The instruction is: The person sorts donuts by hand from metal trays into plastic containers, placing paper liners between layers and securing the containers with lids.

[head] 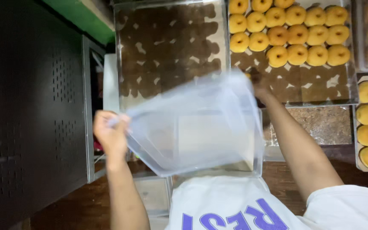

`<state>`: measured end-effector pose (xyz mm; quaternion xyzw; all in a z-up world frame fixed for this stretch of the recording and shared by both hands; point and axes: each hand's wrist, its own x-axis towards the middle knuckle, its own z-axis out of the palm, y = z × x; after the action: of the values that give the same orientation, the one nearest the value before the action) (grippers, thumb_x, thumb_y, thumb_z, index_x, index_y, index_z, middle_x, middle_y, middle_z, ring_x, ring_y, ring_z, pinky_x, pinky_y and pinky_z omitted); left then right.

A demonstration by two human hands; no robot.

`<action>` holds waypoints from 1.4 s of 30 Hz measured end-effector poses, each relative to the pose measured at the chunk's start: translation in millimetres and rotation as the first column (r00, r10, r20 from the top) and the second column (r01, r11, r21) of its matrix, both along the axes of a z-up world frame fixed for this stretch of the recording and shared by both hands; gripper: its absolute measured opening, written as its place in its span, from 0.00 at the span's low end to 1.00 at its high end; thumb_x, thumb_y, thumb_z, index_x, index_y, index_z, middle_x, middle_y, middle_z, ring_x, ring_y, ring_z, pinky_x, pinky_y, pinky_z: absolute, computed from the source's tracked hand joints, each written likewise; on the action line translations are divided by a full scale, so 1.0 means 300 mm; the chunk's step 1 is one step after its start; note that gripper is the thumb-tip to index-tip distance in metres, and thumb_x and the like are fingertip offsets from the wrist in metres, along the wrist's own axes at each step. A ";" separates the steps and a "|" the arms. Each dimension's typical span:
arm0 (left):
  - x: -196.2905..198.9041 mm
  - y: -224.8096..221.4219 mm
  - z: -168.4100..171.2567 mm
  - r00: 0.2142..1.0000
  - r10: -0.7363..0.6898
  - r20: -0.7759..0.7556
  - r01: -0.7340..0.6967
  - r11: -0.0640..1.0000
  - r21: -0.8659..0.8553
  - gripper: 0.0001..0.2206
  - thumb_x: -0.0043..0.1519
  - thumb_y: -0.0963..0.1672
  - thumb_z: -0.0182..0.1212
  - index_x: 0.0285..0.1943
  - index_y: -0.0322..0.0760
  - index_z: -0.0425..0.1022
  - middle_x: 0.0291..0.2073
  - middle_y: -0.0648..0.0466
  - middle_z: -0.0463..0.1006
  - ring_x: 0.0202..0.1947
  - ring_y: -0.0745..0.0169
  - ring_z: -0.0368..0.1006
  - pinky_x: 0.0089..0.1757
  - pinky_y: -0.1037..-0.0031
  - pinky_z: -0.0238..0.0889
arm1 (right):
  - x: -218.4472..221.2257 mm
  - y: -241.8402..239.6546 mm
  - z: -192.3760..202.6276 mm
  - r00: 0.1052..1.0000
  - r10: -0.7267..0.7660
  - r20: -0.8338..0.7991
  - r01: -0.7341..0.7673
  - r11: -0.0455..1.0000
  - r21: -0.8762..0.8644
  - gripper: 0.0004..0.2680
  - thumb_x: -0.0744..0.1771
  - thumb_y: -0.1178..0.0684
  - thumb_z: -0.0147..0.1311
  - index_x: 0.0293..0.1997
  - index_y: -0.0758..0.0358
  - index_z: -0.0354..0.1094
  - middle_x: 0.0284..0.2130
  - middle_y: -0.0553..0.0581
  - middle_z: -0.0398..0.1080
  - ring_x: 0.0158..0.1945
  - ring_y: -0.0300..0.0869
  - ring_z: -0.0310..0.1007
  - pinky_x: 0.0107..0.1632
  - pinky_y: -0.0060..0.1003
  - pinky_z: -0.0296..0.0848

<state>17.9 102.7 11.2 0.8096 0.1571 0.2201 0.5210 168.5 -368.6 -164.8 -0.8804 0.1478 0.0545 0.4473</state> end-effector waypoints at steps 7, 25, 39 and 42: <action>0.121 -0.023 -0.334 0.831 0.503 -0.236 -0.545 0.656 -0.522 0.07 0.64 0.47 0.61 0.40 0.50 0.66 0.23 0.60 0.75 0.18 0.72 0.75 0.19 0.84 0.69 | -0.192 -0.034 0.032 0.806 -0.294 0.513 0.088 0.918 0.388 0.22 0.64 0.68 0.68 0.54 0.56 0.53 0.48 0.56 0.69 0.55 0.47 0.73 0.58 0.41 0.71; -0.023 -0.481 -0.168 0.788 -0.526 -0.320 0.526 0.845 -0.096 0.35 0.48 0.45 0.79 0.62 0.29 0.64 0.55 0.40 0.71 0.63 0.37 0.66 0.64 0.56 0.57 | -0.594 0.482 -0.027 0.882 0.229 -0.413 0.146 0.700 0.700 0.28 0.64 0.55 0.66 0.71 0.62 0.54 0.53 0.67 0.73 0.52 0.51 0.76 0.50 0.44 0.79; -0.039 -0.501 -0.427 0.639 -0.200 -0.743 0.753 0.360 0.551 0.29 0.59 0.47 0.67 0.71 0.54 0.63 0.66 0.45 0.60 0.70 0.38 0.52 0.64 0.31 0.37 | 0.063 -0.082 0.249 0.920 0.363 -0.149 -0.363 0.931 0.029 0.27 0.62 0.55 0.64 0.68 0.69 0.56 0.57 0.75 0.62 0.52 0.70 0.72 0.56 0.68 0.65; -0.083 -0.480 -0.532 0.663 -0.245 -0.708 0.742 0.339 0.578 0.26 0.60 0.45 0.63 0.69 0.56 0.65 0.66 0.43 0.62 0.71 0.36 0.53 0.63 0.33 0.42 | 0.176 -0.216 0.218 0.963 0.046 -0.266 -0.170 0.869 -0.465 0.38 0.60 0.51 0.68 0.78 0.63 0.45 0.72 0.73 0.47 0.57 0.80 0.69 0.62 0.82 0.52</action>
<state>-7.1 -41.3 -148.4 0.9848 -0.1058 -0.1299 0.0457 221.2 -433.5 -99.5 -0.9573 0.1611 0.1496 0.1876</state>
